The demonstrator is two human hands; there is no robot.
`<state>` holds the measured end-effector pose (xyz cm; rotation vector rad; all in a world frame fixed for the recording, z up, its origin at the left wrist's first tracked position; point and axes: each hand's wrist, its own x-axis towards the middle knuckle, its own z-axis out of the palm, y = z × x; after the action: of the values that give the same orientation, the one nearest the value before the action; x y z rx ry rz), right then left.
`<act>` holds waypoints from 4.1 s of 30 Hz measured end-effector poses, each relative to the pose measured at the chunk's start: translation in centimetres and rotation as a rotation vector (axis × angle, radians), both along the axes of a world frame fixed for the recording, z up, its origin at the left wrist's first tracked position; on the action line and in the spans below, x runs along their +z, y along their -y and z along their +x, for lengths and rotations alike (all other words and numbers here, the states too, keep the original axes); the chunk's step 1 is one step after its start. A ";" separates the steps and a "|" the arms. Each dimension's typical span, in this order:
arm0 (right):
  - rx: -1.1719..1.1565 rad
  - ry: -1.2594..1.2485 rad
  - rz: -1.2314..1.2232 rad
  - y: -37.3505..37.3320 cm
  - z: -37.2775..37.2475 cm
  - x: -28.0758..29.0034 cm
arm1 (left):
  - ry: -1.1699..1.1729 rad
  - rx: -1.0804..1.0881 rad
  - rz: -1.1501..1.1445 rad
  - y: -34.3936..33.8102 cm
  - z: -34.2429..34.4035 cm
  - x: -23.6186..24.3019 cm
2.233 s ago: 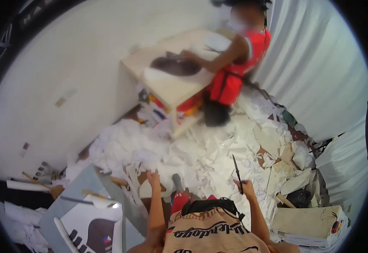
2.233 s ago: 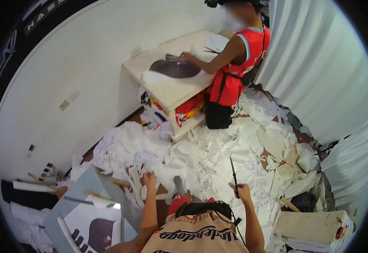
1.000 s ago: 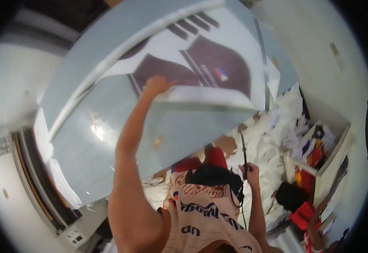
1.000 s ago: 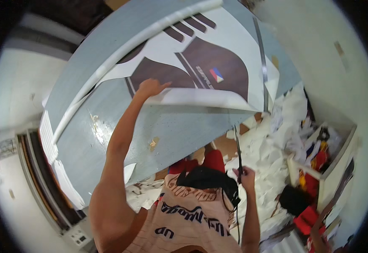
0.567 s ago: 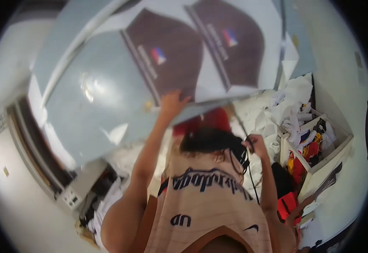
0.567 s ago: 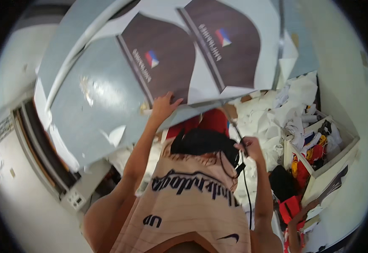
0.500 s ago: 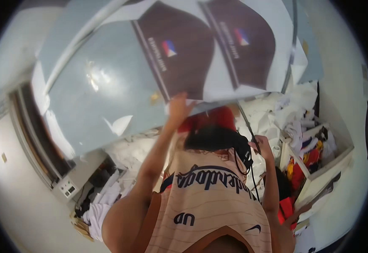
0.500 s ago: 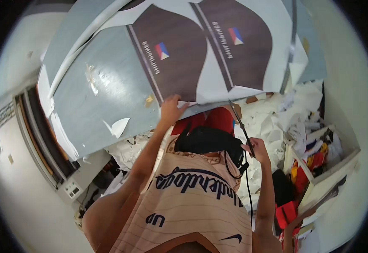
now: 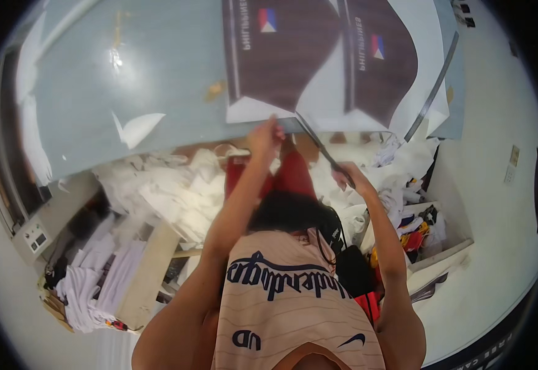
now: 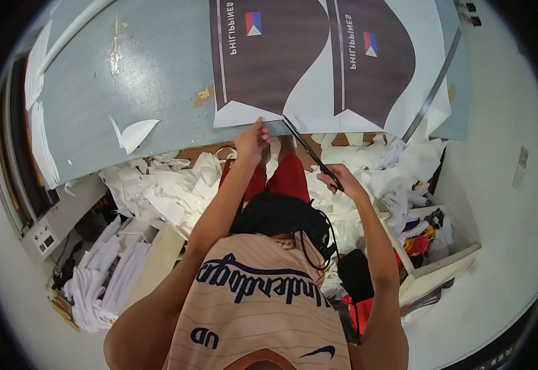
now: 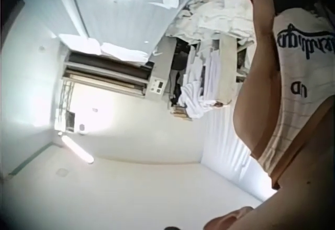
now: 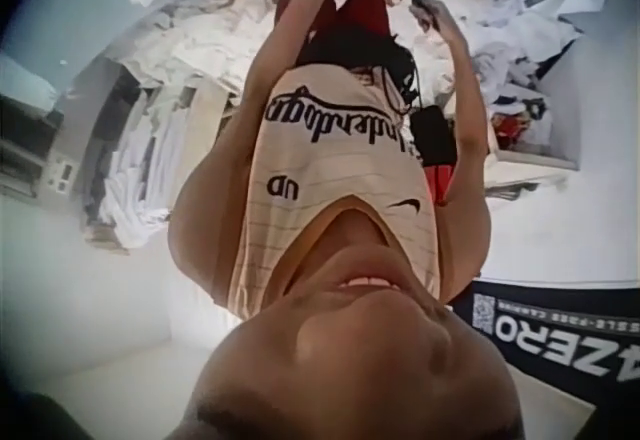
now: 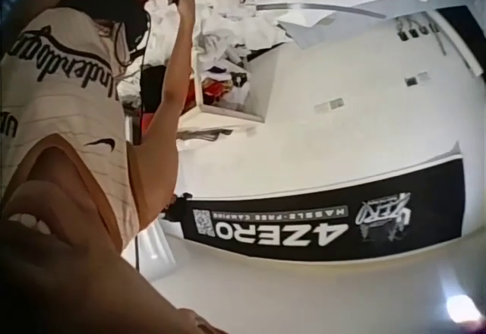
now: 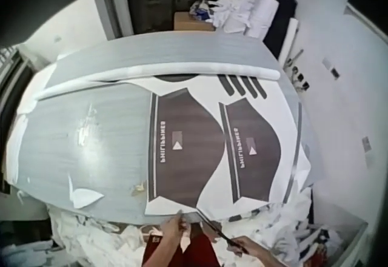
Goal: Cutting out printed garment pieces from a large sheet of fabric using scissors.
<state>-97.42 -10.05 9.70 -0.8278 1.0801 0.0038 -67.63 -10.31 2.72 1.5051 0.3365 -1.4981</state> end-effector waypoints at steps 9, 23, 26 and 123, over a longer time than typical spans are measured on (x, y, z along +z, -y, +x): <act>0.120 -0.091 -0.041 2.0 0.3 -0.6 | 0.059 0.171 -0.044 0.5 -3.2 1.1; 0.493 -0.102 -0.151 9.9 0.4 -0.3 | 0.164 -0.010 -0.039 -0.2 -2.1 -0.5; 0.476 -0.073 -0.131 10.9 1.6 -0.6 | 0.081 0.034 -0.080 -0.7 -2.1 -0.5; -1.091 0.021 -0.138 -7.0 20.1 -4.3 | 0.160 -0.800 -0.151 5.5 1.8 -1.9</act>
<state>-77.28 -3.04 5.36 -0.2695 1.4041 -0.9974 -65.82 -15.83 0.78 1.7123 -0.5307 -1.9250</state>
